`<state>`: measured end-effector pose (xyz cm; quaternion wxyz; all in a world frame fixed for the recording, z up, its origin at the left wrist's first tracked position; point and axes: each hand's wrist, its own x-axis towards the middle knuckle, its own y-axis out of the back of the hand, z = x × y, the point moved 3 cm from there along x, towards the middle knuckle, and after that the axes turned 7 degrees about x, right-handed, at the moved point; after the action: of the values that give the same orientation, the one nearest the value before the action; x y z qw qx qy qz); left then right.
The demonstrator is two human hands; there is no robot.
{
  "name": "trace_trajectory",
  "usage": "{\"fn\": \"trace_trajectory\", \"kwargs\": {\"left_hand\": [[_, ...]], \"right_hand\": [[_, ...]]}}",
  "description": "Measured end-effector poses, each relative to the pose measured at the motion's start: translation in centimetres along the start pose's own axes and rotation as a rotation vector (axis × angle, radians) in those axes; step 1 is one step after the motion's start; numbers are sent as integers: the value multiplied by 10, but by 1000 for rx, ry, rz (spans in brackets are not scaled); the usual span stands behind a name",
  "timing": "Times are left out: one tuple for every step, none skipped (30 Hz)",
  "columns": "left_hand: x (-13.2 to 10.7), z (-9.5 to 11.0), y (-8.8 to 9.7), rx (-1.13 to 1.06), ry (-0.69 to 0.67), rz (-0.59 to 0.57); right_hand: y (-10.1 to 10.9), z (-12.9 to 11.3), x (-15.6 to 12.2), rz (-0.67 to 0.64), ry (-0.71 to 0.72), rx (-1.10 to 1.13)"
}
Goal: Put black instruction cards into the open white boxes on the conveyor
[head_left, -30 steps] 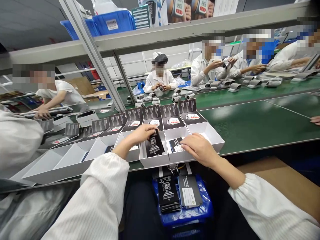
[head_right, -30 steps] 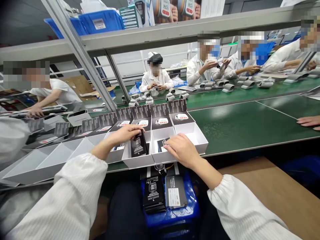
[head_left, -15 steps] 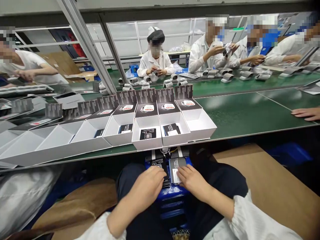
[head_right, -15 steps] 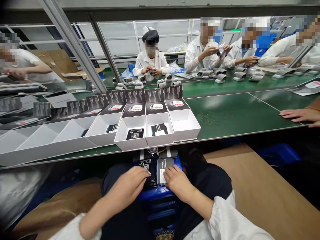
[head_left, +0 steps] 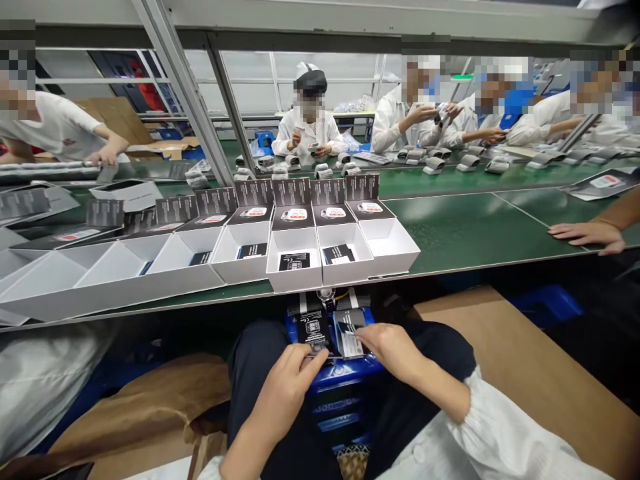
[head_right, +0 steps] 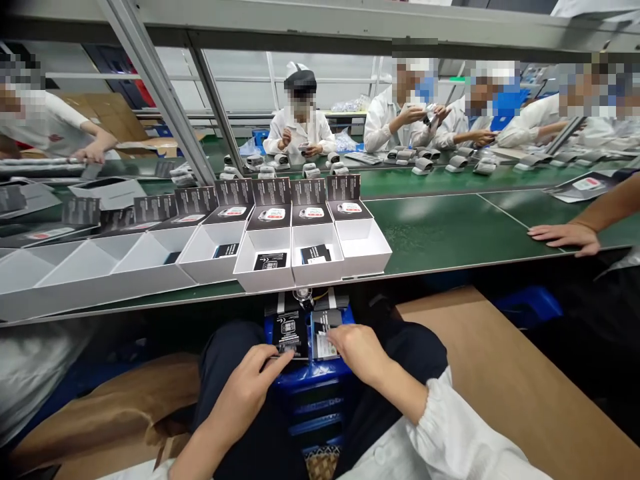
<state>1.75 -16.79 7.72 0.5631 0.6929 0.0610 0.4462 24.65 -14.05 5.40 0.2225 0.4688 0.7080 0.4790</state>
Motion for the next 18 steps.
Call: {"fn": "trace_trajectory", "kwargs": {"left_hand": [[7,8,7,-26,-24,40],[15,16,14,-56,-53,78],[23,23,19,-94,-83,117],[32,29,23,-136,-109,157],[41,32,27,-172,-123,206],[49,32,32,-190,-119,266],[58,28,36,-177,-99,326],[66,19,41,-131,-70,379],[73,7,45,-56,-36,418],[79,-10,48,37,5,434],[84,-29,51,136,50,430],[87,-51,53,229,96,406],[89,-73,54,306,141,365],[89,-95,54,361,182,306],[88,-113,54,394,214,228],[86,-127,53,408,235,138],[83,-137,51,408,248,47],[80,-141,50,401,260,-36]], "right_hand": [[13,-11,-4,108,34,39],[25,-24,-8,194,88,69],[37,-39,-11,249,154,89],[48,-53,-14,277,221,94],[59,-65,-15,296,280,82],[70,-73,-13,323,329,54],[82,-75,-10,375,371,11],[96,-72,-6,454,401,-41],[110,-63,0,560,414,-102],[124,-49,7,670,401,-169],[137,-30,15,752,361,-229],[147,-10,24,772,310,-274],[153,12,35,724,259,-295],[156,33,45,625,217,-288],[156,53,54,515,194,-253],[155,71,60,443,170,-196],[154,88,65,441,129,-125],[153,105,67,496,63,-43]]}}
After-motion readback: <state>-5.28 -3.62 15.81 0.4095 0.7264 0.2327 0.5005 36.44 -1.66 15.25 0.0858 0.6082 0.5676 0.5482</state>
